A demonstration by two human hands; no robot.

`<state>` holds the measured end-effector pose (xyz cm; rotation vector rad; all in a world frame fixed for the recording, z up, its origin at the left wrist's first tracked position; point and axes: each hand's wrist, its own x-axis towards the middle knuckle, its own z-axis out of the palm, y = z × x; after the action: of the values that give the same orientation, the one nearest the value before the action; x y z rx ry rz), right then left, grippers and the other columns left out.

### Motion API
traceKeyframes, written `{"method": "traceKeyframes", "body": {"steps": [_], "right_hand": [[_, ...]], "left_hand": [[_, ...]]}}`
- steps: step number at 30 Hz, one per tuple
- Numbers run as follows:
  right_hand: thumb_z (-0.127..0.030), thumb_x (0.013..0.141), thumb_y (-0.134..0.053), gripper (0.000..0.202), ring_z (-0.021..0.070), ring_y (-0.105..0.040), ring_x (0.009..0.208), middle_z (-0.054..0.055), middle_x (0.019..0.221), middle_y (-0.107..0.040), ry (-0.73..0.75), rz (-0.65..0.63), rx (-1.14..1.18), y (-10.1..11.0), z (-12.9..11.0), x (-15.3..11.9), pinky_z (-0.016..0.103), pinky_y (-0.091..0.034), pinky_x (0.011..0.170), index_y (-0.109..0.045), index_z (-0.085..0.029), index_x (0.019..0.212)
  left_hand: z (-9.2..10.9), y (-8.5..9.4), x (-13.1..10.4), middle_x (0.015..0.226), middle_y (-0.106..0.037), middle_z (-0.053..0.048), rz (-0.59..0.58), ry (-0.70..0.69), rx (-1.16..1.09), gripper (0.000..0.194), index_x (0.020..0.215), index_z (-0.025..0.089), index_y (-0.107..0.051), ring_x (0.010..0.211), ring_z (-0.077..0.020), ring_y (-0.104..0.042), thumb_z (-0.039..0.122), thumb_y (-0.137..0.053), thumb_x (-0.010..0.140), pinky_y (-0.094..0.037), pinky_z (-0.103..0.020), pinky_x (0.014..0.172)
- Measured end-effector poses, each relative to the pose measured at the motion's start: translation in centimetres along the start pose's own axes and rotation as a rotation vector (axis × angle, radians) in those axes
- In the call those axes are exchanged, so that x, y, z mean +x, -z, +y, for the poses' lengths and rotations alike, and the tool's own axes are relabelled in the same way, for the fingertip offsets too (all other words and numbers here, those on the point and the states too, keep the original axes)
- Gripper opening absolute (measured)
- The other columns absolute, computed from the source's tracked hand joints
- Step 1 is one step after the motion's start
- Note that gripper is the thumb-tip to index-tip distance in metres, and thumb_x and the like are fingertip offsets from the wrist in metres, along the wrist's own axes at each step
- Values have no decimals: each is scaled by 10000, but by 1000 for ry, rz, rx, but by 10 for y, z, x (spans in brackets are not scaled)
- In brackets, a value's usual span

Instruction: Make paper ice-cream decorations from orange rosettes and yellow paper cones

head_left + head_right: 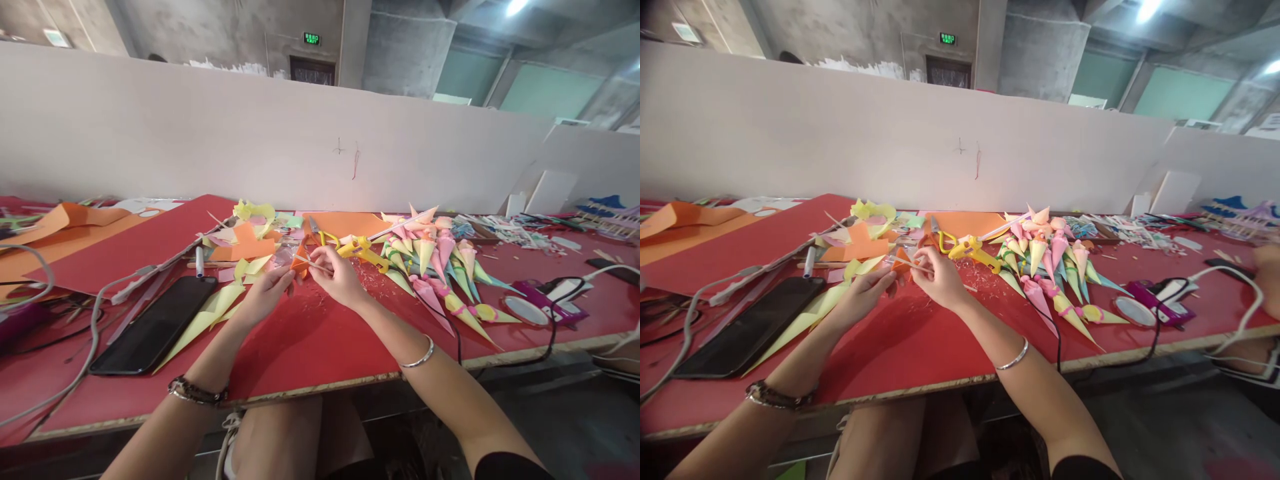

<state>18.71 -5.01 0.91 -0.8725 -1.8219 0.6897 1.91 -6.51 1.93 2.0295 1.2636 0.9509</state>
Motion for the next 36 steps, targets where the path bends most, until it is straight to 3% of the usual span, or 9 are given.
{"method": "traceKeyframes", "body": {"steps": [4, 7, 10, 15, 20, 26, 30, 33, 36], "right_hand": [[-341, 770, -501, 257, 96, -543, 591, -36, 680, -540, -30, -21, 121, 1, -6, -1, 221, -432, 574, -444, -221, 990], [-374, 761, -510, 219, 121, -591, 743, -2, 796, -584, -55, -45, 153, 3, -10, -1, 255, -462, 671, -494, -218, 914], [-413, 740, -526, 227, 114, -571, 716, -6, 783, -577, -63, -39, 117, 3, -12, 0, 242, -449, 651, -510, -202, 823], [-388, 766, -477, 219, 66, -414, 524, -50, 585, -434, -30, -49, 50, 4, -12, -2, 188, -344, 504, -469, -185, 684], [-262, 758, -424, 83, 61, -416, 522, -40, 661, -469, 4, -88, 36, 3, -12, -2, 182, -344, 498, -453, -192, 724], [-286, 770, -460, 198, 72, -433, 520, -37, 700, -500, -11, -6, -7, 1, -8, -1, 204, -370, 524, -435, -215, 953], [-294, 799, -442, 200, 67, -396, 470, -49, 654, -464, -10, 78, -79, 1, -4, 1, 206, -355, 506, -432, -206, 978], [-290, 831, -407, 197, 93, -489, 556, -13, 707, -533, 13, 79, -157, 2, -2, 1, 216, -381, 554, -466, -187, 989], [-268, 875, -341, 233, 136, -561, 790, 44, 884, -594, 70, 22, -293, 2, -4, 2, 235, -403, 678, -527, -189, 991]], "left_hand": [[-3, -5, -2, 631, -523, -25, 143, -122, 275, 325, 782, 158, -572, 593, -137, -488, 318, -296, 843, -389, -233, 576], [-5, -9, -4, 830, -565, -73, 114, -215, 464, 332, 977, 165, -567, 711, -160, -537, 291, -284, 855, -413, -245, 641], [-4, -11, -6, 943, -575, -92, 68, -225, 530, 355, 1081, 178, -525, 788, -185, -563, 303, -277, 861, -426, -264, 684], [4, -8, -9, 859, -613, -68, -18, -222, 340, 405, 1120, 176, -510, 764, -180, -568, 359, -248, 871, -424, -259, 697], [7, -9, -8, 643, -555, 7, 22, -123, 172, 339, 1055, 170, -530, 575, -122, -481, 367, -394, 816, -389, -226, 572], [-1, -9, 0, 588, -498, 19, 191, -50, 95, 214, 665, 171, -525, 541, -102, -426, 348, -457, 765, -350, -218, 528], [-8, -4, 4, 499, -448, 43, 356, 123, 6, 216, 631, 180, -478, 447, -90, -392, 356, -453, 754, -315, -208, 449], [-8, -1, 4, 440, -418, 55, 357, 238, -73, 232, 617, 179, -483, 380, -79, -355, 353, -439, 764, -291, -199, 397], [-6, 1, 4, 458, -432, 47, 380, 217, -137, 243, 587, 173, -497, 405, -75, -393, 324, -439, 767, -315, -189, 411]]}}
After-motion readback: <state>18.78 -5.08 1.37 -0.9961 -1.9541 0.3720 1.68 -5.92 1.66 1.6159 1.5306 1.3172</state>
